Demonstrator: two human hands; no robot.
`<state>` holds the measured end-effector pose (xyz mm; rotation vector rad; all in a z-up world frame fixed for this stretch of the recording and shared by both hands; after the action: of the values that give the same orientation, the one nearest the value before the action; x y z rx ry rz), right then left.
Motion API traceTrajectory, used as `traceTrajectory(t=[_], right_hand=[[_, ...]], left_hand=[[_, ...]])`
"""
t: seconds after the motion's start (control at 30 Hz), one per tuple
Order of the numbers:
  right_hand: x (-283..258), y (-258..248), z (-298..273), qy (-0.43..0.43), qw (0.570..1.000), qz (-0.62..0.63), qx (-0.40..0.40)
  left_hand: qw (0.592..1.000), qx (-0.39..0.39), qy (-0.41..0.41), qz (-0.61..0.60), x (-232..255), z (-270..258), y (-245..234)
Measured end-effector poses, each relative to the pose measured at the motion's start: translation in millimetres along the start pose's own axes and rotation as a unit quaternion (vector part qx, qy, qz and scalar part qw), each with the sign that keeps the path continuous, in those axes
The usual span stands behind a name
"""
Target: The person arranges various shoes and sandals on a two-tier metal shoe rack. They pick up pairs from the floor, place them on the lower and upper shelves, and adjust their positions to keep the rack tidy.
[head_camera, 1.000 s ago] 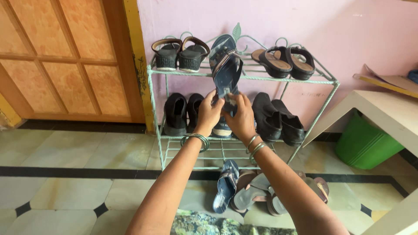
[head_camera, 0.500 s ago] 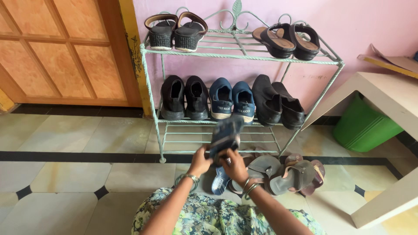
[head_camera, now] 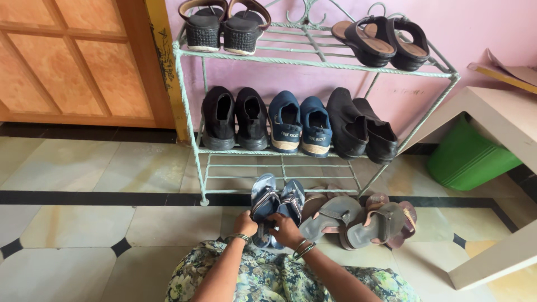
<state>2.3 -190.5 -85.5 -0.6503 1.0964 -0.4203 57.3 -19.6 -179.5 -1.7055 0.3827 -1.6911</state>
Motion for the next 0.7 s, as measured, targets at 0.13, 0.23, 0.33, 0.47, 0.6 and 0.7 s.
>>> traceTrajectory(t=[0.13,0.23,0.33,0.47,0.6,0.7], right_hand=[[-20,-56,20,0.047,0.991,-0.124,-0.019],[-67,-140,42,-0.049,0.98,-0.164,0.104],[-125,-244,71,-0.206,0.916,-0.167,0.302],[-173,-357,93,-0.237,0.828,-0.225,0.456],[-187,-432,129,-0.248,0.76,-0.293,0.525],[-168,-467,164,-0.172,0.824,-0.239,0.484]], left_hand=[[0.998,-0.021,-0.051,0.032,3,2,7],[0.997,-0.024,-0.067,0.001,15,-4,-1],[0.989,0.118,0.084,-0.003,57,-19,-35],[0.955,0.171,0.235,-0.062,151,-37,-89],[0.898,0.176,0.388,-0.114,282,-33,-151],[0.847,0.197,0.484,-0.099,376,-26,-188]])
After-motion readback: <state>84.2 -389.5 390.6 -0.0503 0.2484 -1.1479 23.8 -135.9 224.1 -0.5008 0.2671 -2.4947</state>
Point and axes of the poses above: each hand's wrist, its own z-axis towards the middle knuckle, its own y-axis out of the palm, x = y × z, the point moved 5 cm from there along z, towards the middle knuckle, and after that the axes turned 8 degrees about x, right-handed, at the moved point
